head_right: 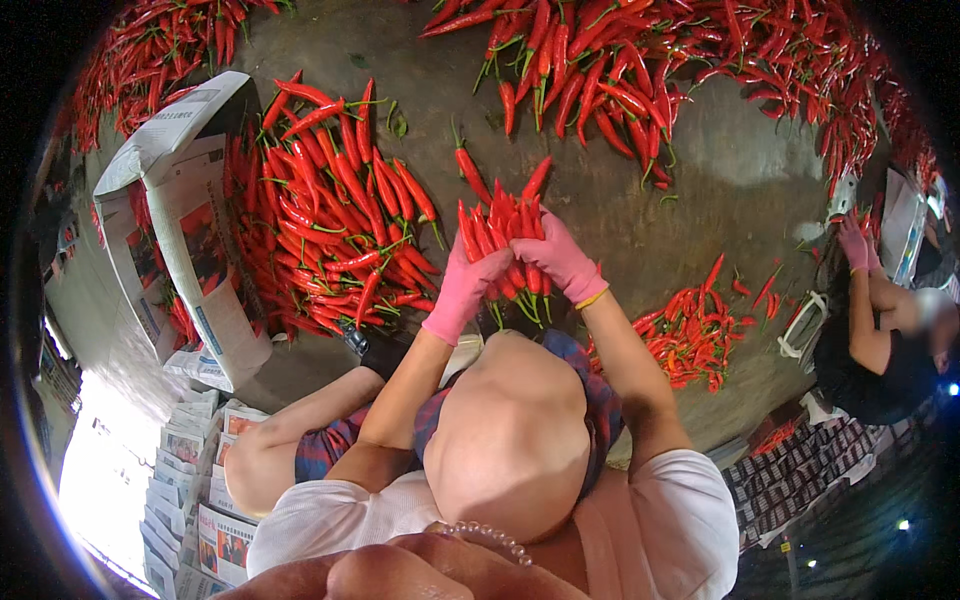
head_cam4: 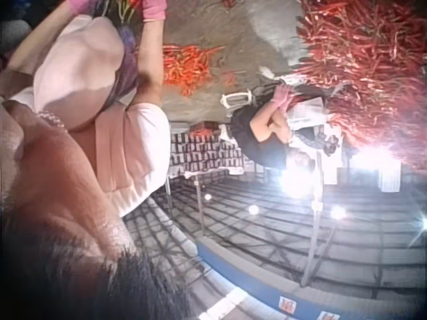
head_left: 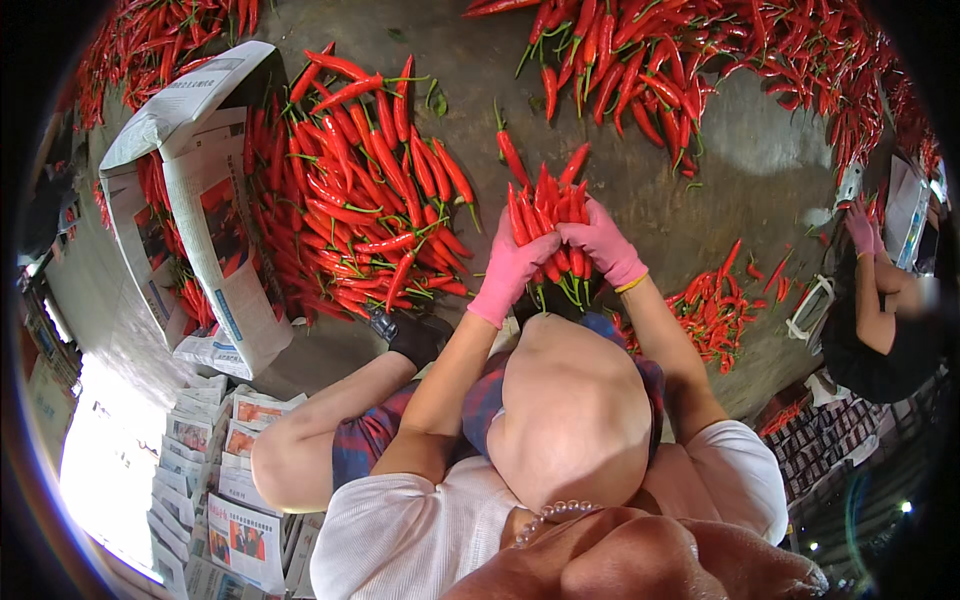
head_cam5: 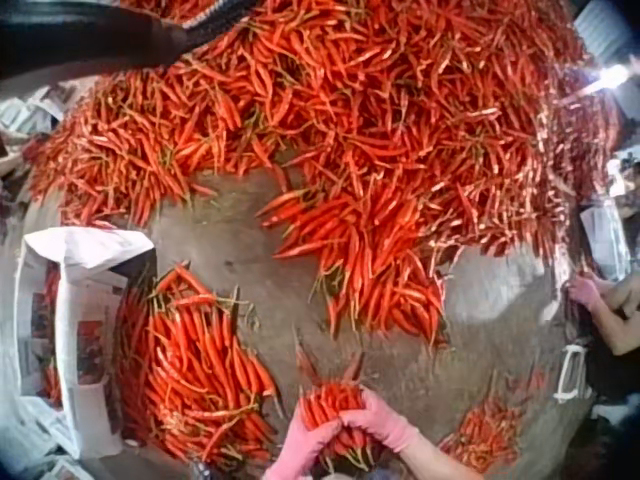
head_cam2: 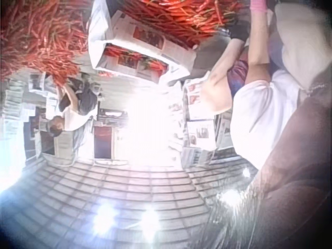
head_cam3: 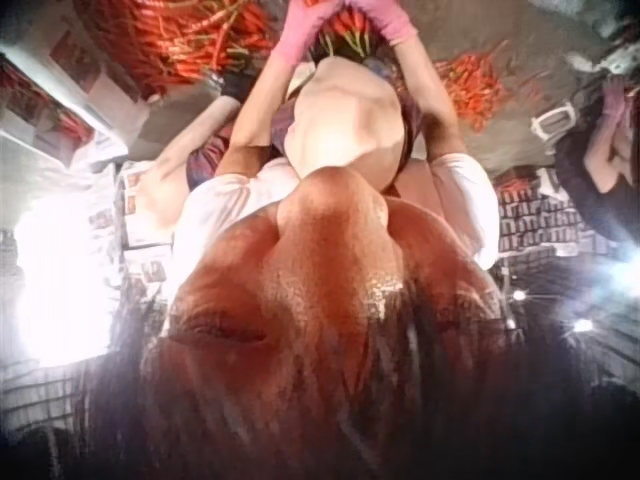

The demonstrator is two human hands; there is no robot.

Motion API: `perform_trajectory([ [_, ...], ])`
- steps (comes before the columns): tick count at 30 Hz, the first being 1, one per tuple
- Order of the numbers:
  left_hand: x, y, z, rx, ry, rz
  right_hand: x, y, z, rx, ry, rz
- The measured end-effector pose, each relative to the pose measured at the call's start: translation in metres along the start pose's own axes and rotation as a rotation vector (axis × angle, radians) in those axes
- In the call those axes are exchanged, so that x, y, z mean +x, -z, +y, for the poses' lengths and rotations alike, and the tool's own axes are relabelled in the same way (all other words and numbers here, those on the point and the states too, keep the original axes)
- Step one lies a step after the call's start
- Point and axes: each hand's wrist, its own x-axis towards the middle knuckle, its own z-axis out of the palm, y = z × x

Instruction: The person picks up handfuls of red chili peppers from a pile on the floor and places them into a cardboard box.

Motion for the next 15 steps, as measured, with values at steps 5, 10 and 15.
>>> perform_trajectory([
  [5,-0.023,-0.004,-0.029,-0.139,-0.009,0.018,-0.025,-0.019,-0.008,0.044,0.036,-0.014],
  [10,-0.027,-0.012,-0.011,0.043,-0.016,-0.109,-0.041,-0.012,0.001,0.067,0.016,0.027],
  [15,0.052,-0.049,0.034,0.993,-0.122,-0.332,-0.031,0.044,0.075,0.72,0.188,0.046],
])
